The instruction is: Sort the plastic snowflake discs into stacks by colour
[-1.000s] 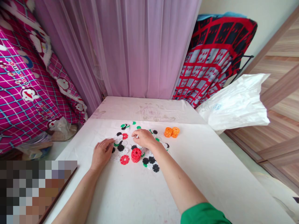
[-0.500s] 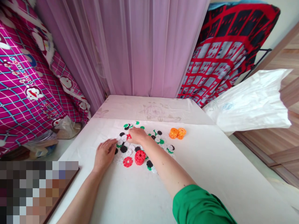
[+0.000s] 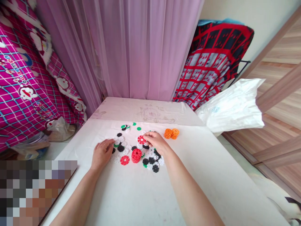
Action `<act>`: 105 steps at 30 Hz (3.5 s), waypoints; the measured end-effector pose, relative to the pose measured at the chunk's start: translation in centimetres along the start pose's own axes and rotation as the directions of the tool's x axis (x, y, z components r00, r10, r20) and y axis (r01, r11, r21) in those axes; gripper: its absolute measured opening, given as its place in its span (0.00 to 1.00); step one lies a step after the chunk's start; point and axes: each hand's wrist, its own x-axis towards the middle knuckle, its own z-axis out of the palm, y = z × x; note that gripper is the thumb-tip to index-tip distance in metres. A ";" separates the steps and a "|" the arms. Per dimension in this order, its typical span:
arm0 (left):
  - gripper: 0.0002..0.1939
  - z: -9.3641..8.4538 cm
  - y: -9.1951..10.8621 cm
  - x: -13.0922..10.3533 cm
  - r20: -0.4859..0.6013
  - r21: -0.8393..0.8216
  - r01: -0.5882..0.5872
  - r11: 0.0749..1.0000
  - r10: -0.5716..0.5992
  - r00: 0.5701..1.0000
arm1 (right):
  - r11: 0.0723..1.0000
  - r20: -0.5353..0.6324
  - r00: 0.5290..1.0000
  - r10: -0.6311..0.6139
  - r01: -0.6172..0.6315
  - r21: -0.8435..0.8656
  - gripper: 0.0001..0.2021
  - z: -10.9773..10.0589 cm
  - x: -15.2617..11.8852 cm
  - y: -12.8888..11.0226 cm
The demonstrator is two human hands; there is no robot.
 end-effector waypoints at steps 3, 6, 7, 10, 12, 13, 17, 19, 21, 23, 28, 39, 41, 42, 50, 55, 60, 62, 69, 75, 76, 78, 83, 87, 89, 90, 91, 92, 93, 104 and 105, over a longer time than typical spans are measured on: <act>0.16 0.0 -0.1 0.0 -0.003 -0.002 -0.007 1.000 0.007 1.000 | 0.997 0.063 0.997 0.039 -0.042 0.058 0.16 -0.2 -2.4 -0.3; 0.16 -0.1 -0.1 0.0 0.000 -0.013 -0.013 1.000 0.013 1.000 | 0.998 0.067 0.996 0.057 -0.058 0.010 0.14 0.6 -3.5 -0.7; 0.16 -0.1 -0.1 0.0 0.002 -0.015 -0.013 1.000 0.013 1.000 | 0.998 0.062 0.996 0.062 -0.062 -0.004 0.13 0.9 -3.6 -0.8; 0.16 -0.1 -0.1 -0.1 0.006 -0.018 -0.008 1.000 0.008 1.000 | 0.997 0.055 0.996 0.076 -0.074 -0.031 0.11 1.5 -3.6 -0.8; 0.17 -0.1 -0.1 -0.1 0.005 -0.021 -0.008 1.000 0.009 1.000 | 0.997 0.048 0.996 0.075 -0.073 -0.040 0.10 1.7 -3.5 -0.7; 0.17 -0.1 -0.1 -0.1 0.005 -0.022 -0.011 1.000 0.011 1.000 | 0.996 0.044 0.996 0.075 -0.073 -0.046 0.09 1.7 -3.5 -0.7; 0.17 -0.1 -0.1 -0.1 -0.003 -0.020 -0.018 1.000 0.018 1.000 | 0.994 0.038 0.995 0.089 -0.086 -0.069 0.07 1.8 -3.6 -0.6; 0.16 -0.1 -0.1 -0.1 -0.006 -0.026 -0.022 0.999 0.022 1.000 | 0.993 0.034 0.995 0.098 -0.095 -0.076 0.06 1.8 -3.6 -0.6; 0.16 0.0 -0.2 -0.1 -0.015 -0.034 -0.028 0.999 0.028 0.999 | 0.993 0.031 0.995 0.093 -0.090 -0.078 0.06 1.8 -3.7 -0.6; 0.16 0.1 -0.3 0.0 -0.028 -0.037 -0.030 0.999 0.029 0.999 | 0.994 0.031 0.996 0.083 -0.080 -0.080 0.06 1.8 -3.7 -0.5; 0.16 0.0 -0.1 -0.1 -0.064 -0.045 -0.013 0.999 0.010 0.998 | 0.993 0.041 0.996 0.078 -0.073 -0.097 0.07 1.7 -3.6 -0.3; 0.21 0.0 3.4 -2.9 0.045 -0.139 -0.231 0.963 0.239 0.970 | 0.996 -0.217 0.975 -0.054 0.067 0.055 0.13 2.2 -4.6 2.9; 0.23 0.5 3.7 -3.6 0.115 -0.169 -0.230 0.958 0.251 0.961 | 0.991 -0.200 0.976 -0.092 0.109 0.075 0.17 2.9 -4.8 3.9; 0.25 0.7 3.8 -3.9 0.133 -0.173 -0.228 0.958 0.252 0.959 | 0.990 -0.185 0.977 -0.106 0.120 0.068 0.18 3.2 -4.8 4.3; 0.27 1.6 5.1 -5.0 0.156 -0.111 -0.184 0.977 0.200 0.967 | 0.950 -0.126 0.961 -0.248 0.216 -0.224 0.28 4.6 -5.8 4.2; 0.24 1.7 5.4 -5.4 0.115 -0.093 -0.171 0.981 0.181 0.977 | 0.768 -0.064 0.933 -0.353 0.250 -0.590 0.35 5.3 -6.4 2.1; 0.21 1.7 5.1 -5.6 0.074 -0.108 -0.172 0.979 0.181 0.981 | 0.616 -0.004 0.928 -0.374 0.245 -0.748 0.31 6.0 -6.3 0.9; 0.21 1.6 5.0 -5.7 0.081 -0.113 -0.172 0.979 0.182 0.980 | 0.554 0.021 0.941 -0.339 0.217 -0.804 0.28 6.1 -6.2 0.3; 0.21 1.6 4.9 -5.7 0.067 -0.152 -0.179 0.972 0.191 0.979 | 0.435 0.064 0.971 -0.229 0.161 -0.886 0.15 6.0 -5.8 -1.0; 0.22 1.7 4.6 -5.7 0.070 -0.153 -0.168 0.974 0.180 0.981 | 0.521 0.028 0.973 -0.227 0.146 -0.841 0.16 4.3 -5.4 -1.1; 0.21 1.7 4.5 -5.7 0.065 -0.152 -0.174 0.973 0.185 0.981 | 0.536 0.007 0.973 -0.231 0.133 -0.833 0.16 3.7 -5.3 -1.1; 0.21 1.8 4.4 -5.7 0.053 -0.147 -0.186 0.971 0.196 0.979 | 0.556 -0.031 0.973 -0.228 0.104 -0.825 0.16 1.9 -5.3 -1.0; 0.21 2.2 3.8 -5.6 0.025 -0.133 -0.209 0.969 0.214 0.977 | 0.470 -0.193 0.972 -0.133 -0.110 -0.876 0.11 -4.4 -4.9 0.6; 0.21 2.6 3.4 -5.5 0.007 -0.124 -0.245 0.962 0.248 0.969 | 0.357 -0.375 0.922 -0.098 -0.319 -0.878 0.17 -9.1 -4.3 2.9; 0.21 2.7 3.2 -5.4 0.001 -0.113 -0.253 0.961 0.254 0.967 | 0.354 -0.413 0.905 -0.099 -0.356 -0.865 0.20 -10.5 -4.0 3.9; 0.21 2.8 3.1 -5.4 -0.001 -0.107 -0.256 0.961 0.257 0.966 | 0.359 -0.422 0.901 -0.102 -0.362 -0.860 0.22 -11.0 -3.8 4.4; 0.21 2.8 3.0 -5.4 -0.002 -0.102 -0.259 0.960 0.260 0.966 | 0.364 -0.428 0.898 -0.107 -0.365 -0.857 0.23 -11.3 -3.5 4.7; 0.21 2.8 3.0 -5.4 -0.001 -0.098 -0.263 0.960 0.264 0.964 | 0.370 -0.430 0.896 -0.113 -0.364 -0.855 0.24 -11.4 -3.3 5.0; 0.21 2.8 2.9 -5.4 0.002 -0.095 -0.267 0.959 0.268 0.963 | 0.376 -0.431 0.895 -0.119 -0.361 -0.853 0.25 -11.5 -3.1 5.2; 0.21 2.7 2.7 -5.3 0.005 -0.073 -0.289 0.954 0.291 0.957 | 0.478 -0.507 0.856 -0.106 -0.403 -0.781 0.24 -12.6 -5.1 7.3; 0.21 2.8 2.6 -5.3 0.009 -0.072 -0.290 0.954 0.292 0.956 | 0.482 -0.535 0.840 -0.095 -0.431 -0.763 0.21 -12.6 -5.8 7.7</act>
